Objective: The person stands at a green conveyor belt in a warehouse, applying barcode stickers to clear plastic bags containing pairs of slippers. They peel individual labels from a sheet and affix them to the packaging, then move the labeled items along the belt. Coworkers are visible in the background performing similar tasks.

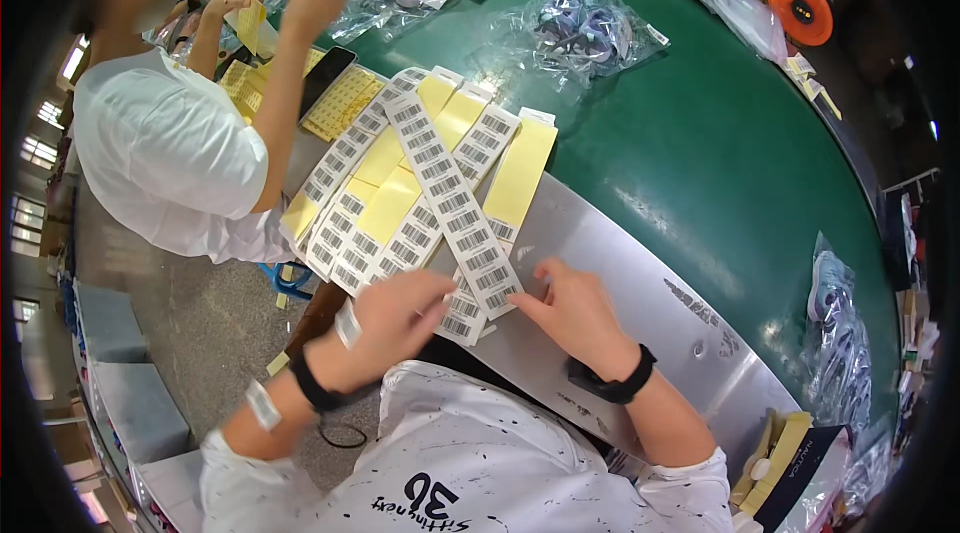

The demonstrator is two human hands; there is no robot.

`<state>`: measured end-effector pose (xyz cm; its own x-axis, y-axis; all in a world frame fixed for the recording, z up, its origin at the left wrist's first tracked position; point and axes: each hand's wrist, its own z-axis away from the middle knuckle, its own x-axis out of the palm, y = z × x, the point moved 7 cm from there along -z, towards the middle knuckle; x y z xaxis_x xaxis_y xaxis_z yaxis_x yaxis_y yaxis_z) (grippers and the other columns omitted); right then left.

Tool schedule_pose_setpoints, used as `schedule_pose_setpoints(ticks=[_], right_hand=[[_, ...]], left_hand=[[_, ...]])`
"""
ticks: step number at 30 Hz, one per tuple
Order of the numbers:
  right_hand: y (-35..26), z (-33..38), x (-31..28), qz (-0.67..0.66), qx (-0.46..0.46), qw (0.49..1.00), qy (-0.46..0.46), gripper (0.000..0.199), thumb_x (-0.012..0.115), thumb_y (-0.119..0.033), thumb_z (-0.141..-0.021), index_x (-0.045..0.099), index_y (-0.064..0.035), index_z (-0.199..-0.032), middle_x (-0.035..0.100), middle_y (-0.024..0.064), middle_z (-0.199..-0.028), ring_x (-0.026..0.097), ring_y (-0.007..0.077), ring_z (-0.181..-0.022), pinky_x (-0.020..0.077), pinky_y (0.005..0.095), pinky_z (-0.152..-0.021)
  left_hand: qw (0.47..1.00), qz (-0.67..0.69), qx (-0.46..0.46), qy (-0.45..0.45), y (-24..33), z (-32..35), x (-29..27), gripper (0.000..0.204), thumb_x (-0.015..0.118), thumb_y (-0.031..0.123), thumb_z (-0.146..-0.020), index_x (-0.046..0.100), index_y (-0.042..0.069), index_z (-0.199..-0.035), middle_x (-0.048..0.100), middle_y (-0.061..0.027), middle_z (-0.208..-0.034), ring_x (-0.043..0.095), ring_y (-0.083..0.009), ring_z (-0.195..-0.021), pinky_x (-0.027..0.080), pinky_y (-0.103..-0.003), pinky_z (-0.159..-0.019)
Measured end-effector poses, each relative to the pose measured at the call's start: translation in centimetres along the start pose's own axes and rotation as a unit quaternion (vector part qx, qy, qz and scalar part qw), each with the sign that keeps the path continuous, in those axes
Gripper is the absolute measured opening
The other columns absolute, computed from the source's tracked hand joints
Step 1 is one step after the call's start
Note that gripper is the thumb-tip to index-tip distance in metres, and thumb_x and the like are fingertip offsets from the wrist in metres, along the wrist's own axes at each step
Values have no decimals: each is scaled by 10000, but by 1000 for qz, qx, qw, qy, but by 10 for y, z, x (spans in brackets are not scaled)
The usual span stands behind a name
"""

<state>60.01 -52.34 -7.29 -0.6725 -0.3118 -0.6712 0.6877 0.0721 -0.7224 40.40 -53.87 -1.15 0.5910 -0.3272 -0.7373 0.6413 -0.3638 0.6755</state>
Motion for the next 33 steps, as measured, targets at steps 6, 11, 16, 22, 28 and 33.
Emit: schedule_pose_setpoints(ticks=[6,11,16,22,28,33], right_hand=[[-31,-11,25,140,-10,990,28,427,735,-354,-770,545,22,-844,636,177,-664,644,361,-635,500,412,-548],[-13,-18,32,-20,7,1000,-12,347,727,-253,-781,623,49,-917,633,139,-655,611,257,-548,471,356,-501],[13,-8,15,-365,176,905,-130,265,685,-142,-836,668,17,-1048,606,-15,-666,394,25,-471,292,223,-410],[35,0,0,-560,147,811,-78,191,605,-100,-898,646,-8,-1060,621,-15,-748,290,-4,-446,201,185,-401],[55,7,-12,-700,115,705,-13,204,541,-89,-927,589,-14,-1110,601,1,-717,267,31,-440,213,199,-411],[63,10,-14,-742,99,663,-4,183,549,-96,-928,599,-18,-1085,600,-13,-728,274,23,-441,209,198,-415]], left_hand=[[988,1,120,98,10,32,42,341,698,-24,-692,575,-4,-1009,561,-173,-1136,579,-360,-1017,500,-399,-845],[984,-20,139,110,6,32,51,366,719,-11,-677,569,1,-1011,545,-168,-1128,551,-367,-1051,478,-416,-867],[984,-53,120,120,4,24,50,408,724,27,-694,591,22,-1080,519,-181,-1244,478,-395,-1186,438,-445,-961],[983,-106,102,109,7,5,68,396,638,-33,-736,597,43,-1122,464,-207,-1337,388,-442,-1280,369,-503,-1038],[983,-103,99,118,0,18,57,387,598,-95,-713,605,-7,-1090,518,-221,-1278,452,-430,-1239,435,-444,-991],[979,-165,83,89,3,26,47,347,607,-70,-735,601,-34,-1080,530,-226,-1265,463,-428,-1227,418,-459,-1003]])
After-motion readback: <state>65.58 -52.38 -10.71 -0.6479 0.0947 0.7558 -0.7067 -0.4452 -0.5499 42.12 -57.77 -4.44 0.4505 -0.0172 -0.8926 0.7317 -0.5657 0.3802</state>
